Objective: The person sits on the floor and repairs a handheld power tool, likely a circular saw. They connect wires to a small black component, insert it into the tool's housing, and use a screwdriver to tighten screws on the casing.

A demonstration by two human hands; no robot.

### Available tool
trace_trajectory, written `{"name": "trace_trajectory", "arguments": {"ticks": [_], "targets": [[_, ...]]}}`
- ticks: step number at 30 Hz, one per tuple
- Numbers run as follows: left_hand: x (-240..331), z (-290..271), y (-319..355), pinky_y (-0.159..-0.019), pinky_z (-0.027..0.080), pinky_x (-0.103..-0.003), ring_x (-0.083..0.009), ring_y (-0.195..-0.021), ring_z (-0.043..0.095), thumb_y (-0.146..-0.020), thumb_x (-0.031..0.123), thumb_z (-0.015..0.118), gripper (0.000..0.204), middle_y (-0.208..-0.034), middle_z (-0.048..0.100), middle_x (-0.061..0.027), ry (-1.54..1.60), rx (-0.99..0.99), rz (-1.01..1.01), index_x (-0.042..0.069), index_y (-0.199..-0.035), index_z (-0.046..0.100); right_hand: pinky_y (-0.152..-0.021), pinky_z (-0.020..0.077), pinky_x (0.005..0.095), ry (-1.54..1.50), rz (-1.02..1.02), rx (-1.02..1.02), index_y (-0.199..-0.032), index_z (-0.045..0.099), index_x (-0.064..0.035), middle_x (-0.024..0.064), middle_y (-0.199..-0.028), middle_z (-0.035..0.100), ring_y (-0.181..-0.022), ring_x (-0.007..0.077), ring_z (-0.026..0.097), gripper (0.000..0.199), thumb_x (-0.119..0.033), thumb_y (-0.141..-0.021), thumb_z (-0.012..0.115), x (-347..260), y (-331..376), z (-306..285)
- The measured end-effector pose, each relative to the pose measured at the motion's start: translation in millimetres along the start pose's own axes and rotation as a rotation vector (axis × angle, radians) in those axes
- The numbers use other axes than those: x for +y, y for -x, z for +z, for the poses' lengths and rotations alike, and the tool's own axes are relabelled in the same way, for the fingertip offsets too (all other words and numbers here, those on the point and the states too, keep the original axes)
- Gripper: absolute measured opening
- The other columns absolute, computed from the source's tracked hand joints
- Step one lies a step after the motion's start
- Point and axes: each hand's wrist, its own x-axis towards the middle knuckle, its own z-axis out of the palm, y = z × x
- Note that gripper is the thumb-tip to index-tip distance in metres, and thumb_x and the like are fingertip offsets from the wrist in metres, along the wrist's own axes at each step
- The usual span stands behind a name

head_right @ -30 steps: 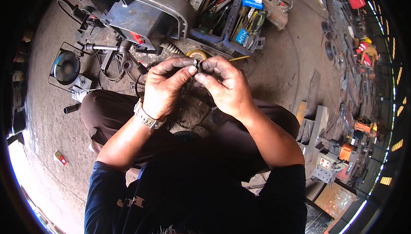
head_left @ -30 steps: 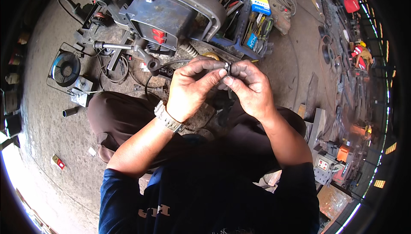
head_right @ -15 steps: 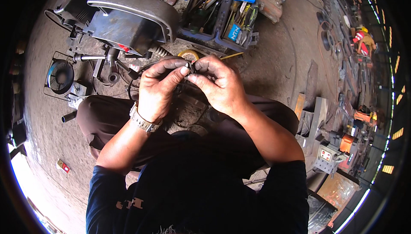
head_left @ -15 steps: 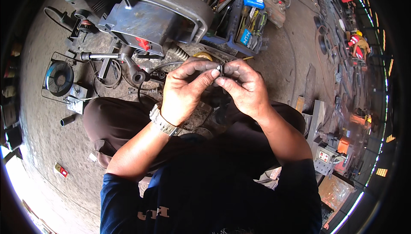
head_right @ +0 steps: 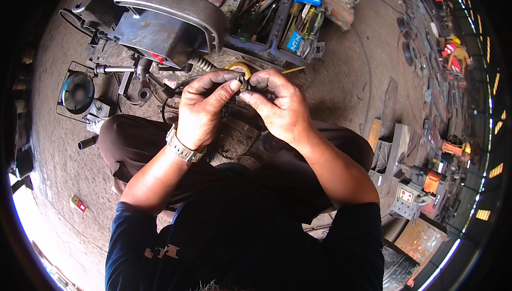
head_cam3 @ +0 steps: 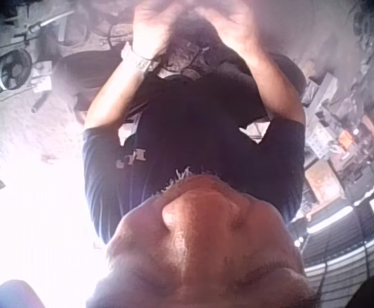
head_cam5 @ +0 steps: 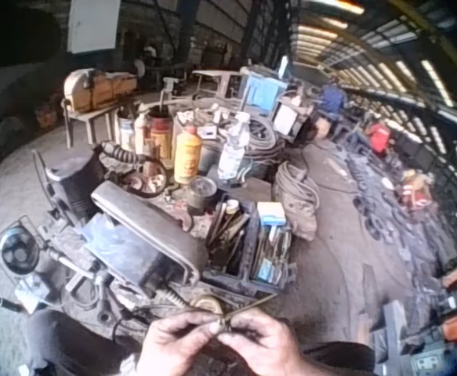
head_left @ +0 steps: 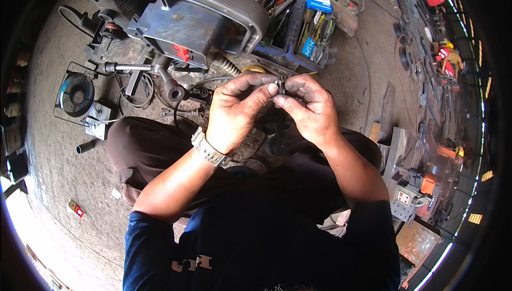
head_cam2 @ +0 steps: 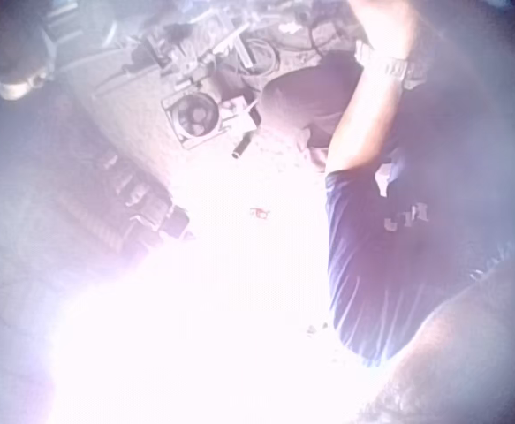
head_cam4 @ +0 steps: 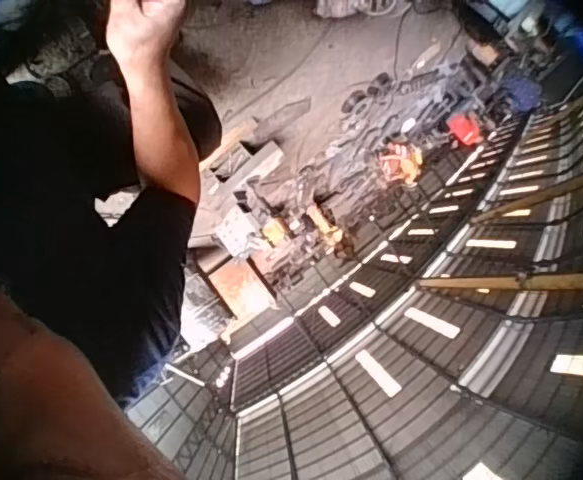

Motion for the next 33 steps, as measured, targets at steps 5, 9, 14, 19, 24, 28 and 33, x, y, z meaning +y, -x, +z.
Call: {"name": "trace_trajectory", "arguments": {"ticks": [5,9,14,19,24,28,33], "targets": [[-1.8,-1.6,-1.5,-0.09,0.053,-0.028,-0.0122,-0.1,0.066,-0.095,0.007,0.073,0.019,-0.106,0.073,-0.007,-0.072,-0.023,0.041,0.0,-0.112,0.075,-0.081,0.0536,0.0259,0.05,-0.056,0.058,-0.108,0.064,-0.0006,0.0023,-0.098,0.068,-0.09,0.0091,0.065,0.022,0.002,-0.09,0.075,2.1,-1.9,-1.1],[-3.7,-2.2,-0.8,-0.092,0.052,-0.029,-0.0137,-0.102,0.066,-0.095,0.008,0.073,0.02,-0.108,0.073,-0.0078,-0.112,-0.026,0.044,0.001,-0.113,0.075,-0.083,0.0546,0.029,0.276,-0.161,0.102,-0.105,0.066,-0.0002,0.0056,-0.096,0.07,-0.092,0.0136,0.068,0.022,0.001,-0.087,0.078,-2.1,-7.0,-3.7],[-3.1,-1.4,0.0,-0.094,0.052,-0.029,-0.0147,-0.103,0.067,-0.095,0.008,0.074,0.02,-0.109,0.073,-0.0082,-0.137,-0.031,0.048,0.001,-0.113,0.076,-0.082,0.0548,0.0307,0.415,-0.278,0.117,-0.102,0.067,0.0001,0.009,-0.095,0.071,-0.09,0.0176,0.07,0.021,0.001,-0.084,0.079,-3.7,-9.8,-7.2],[-1.8,0.8,-0.1,-0.094,0.052,-0.029,-0.0149,-0.104,0.067,-0.094,0.007,0.074,0.02,-0.109,0.073,-0.0083,-0.156,-0.041,0.053,0.0,-0.113,0.076,-0.08,0.0548,0.0322,0.438,-0.327,0.135,-0.099,0.067,-0.0001,0.0103,-0.093,0.07,-0.088,0.0214,0.071,0.02,0.001,-0.083,0.078,-2.9,-10.9,-8.1],[-4.6,0.2,-0.4,-0.094,0.052,-0.029,-0.0152,-0.102,0.067,-0.094,0.006,0.074,0.019,-0.107,0.073,-0.0076,-0.155,-0.055,0.081,0.001,-0.112,0.076,-0.079,0.055,0.0328,0.486,-0.347,0.133,-0.1,0.067,-0.0006,0.0114,-0.093,0.07,-0.088,0.0238,0.071,0.02,0.0,-0.083,0.078,-3.2,-11.2,-9.1],[-6.7,0.3,-0.4,-0.093,0.052,-0.029,-0.0149,-0.101,0.066,-0.093,0.005,0.074,0.018,-0.106,0.073,-0.0072,-0.146,-0.062,0.088,0.001,-0.111,0.076,-0.08,0.0554,0.0331,0.494,-0.316,0.128,-0.102,0.067,-0.0007,0.0117,-0.095,0.071,-0.089,0.0242,0.072,0.02,-0.001,-0.084,0.077,-1.7,-9.2,-8.7],[-6.9,1.7,-0.6,-0.092,0.052,-0.029,-0.0139,-0.099,0.066,-0.093,0.004,0.074,0.016,-0.104,0.073,-0.007,-0.147,-0.047,0.096,0.001,-0.108,0.076,-0.081,0.0561,0.033,0.495,-0.304,0.115,-0.105,0.068,-0.0005,0.0125,-0.098,0.072,-0.091,0.0242,0.073,0.02,0.0,-0.087,0.075,-6.4,-7.5,-6.6]]}}
